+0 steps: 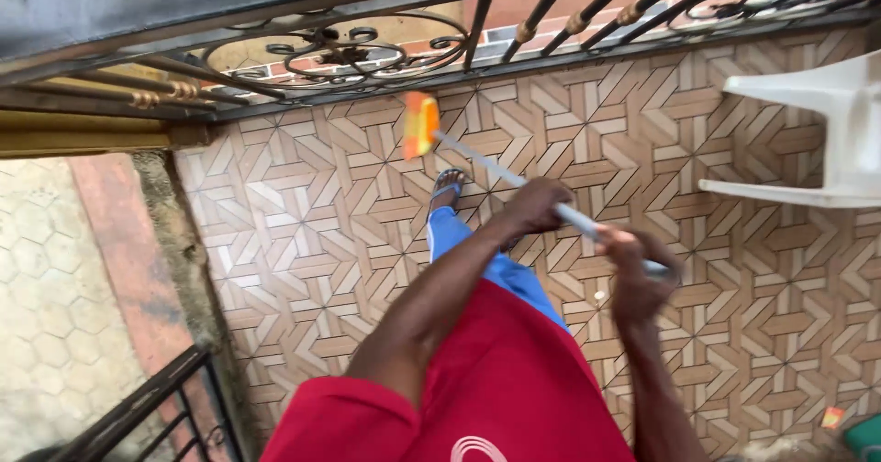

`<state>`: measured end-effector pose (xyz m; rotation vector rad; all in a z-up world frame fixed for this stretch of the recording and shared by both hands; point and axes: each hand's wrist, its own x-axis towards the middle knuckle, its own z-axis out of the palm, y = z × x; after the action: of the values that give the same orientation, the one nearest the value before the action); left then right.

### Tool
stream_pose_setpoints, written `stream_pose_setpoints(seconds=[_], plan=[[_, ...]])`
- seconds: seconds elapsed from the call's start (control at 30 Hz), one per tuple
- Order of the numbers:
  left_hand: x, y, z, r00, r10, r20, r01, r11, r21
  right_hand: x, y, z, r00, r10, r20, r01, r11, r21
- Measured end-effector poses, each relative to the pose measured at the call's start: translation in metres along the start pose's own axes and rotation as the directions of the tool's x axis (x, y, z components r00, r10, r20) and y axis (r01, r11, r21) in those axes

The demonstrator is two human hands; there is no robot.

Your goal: Sweeping a tiled outdoor balcony and organizing various containers and a chair.

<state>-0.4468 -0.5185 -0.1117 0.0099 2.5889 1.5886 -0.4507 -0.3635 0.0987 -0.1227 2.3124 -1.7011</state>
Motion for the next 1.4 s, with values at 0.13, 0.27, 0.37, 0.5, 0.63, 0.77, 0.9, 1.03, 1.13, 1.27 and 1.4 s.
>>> stream_pose_setpoints(seconds=[0.13, 0.27, 0.37, 0.5, 0.63, 0.77, 0.9, 1.03, 1.13, 1.27, 1.4], plan=[[0.028, 0.052, 0.023, 0.988, 0.122, 0.096, -0.118, 0.992, -0.037, -0.026, -0.024, -0.004, 0.988, -0.029, -0.150, 0.055, 0.984, 0.171], [0.031, 0.067, 0.017, 0.936, 0.325, 0.132, -0.305, 0.940, -0.150, -0.045, -0.054, 0.018, 0.967, -0.086, -0.239, 0.075, 0.996, -0.056], [0.028, 0.084, 0.000, 0.885, 0.406, 0.229, -0.366, 0.909, -0.198, -0.054, -0.082, 0.026, 0.958, -0.158, -0.240, 0.120, 0.979, -0.167], [0.001, 0.132, -0.063, 0.896, 0.273, 0.349, -0.254, 0.962, -0.101, -0.071, -0.115, 0.019, 0.946, -0.247, -0.211, 0.250, 0.968, -0.013], [-0.039, 0.110, -0.082, 0.928, 0.127, 0.351, -0.141, 0.990, 0.014, -0.076, -0.100, 0.027, 0.945, -0.237, -0.225, 0.284, 0.937, 0.204], [-0.054, 0.059, -0.086, 0.960, -0.032, 0.278, 0.009, 0.996, 0.085, -0.062, -0.049, 0.051, 0.992, -0.059, -0.111, 0.095, 0.932, 0.350], [-0.059, 0.014, -0.056, 0.979, 0.052, 0.199, -0.063, 0.997, 0.045, -0.053, -0.028, 0.066, 0.982, 0.117, -0.150, -0.074, 0.962, 0.264], [-0.034, 0.044, -0.011, 0.928, 0.118, 0.354, -0.132, 0.991, 0.016, -0.075, -0.031, 0.030, 0.943, 0.104, -0.317, -0.003, 0.953, 0.303], [-0.016, 0.075, 0.014, 0.886, 0.209, 0.413, -0.160, 0.976, -0.150, -0.089, -0.043, 0.014, 0.910, 0.089, -0.405, -0.038, 0.991, 0.132], [0.004, 0.092, 0.029, 0.850, 0.427, 0.308, -0.317, 0.882, -0.348, -0.080, -0.052, 0.014, 0.932, -0.021, -0.361, -0.024, 0.993, -0.118], [0.014, 0.083, 0.029, 0.763, 0.529, 0.372, -0.381, 0.832, -0.402, -0.072, -0.073, 0.021, 0.937, -0.246, -0.248, 0.195, 0.957, -0.214]])
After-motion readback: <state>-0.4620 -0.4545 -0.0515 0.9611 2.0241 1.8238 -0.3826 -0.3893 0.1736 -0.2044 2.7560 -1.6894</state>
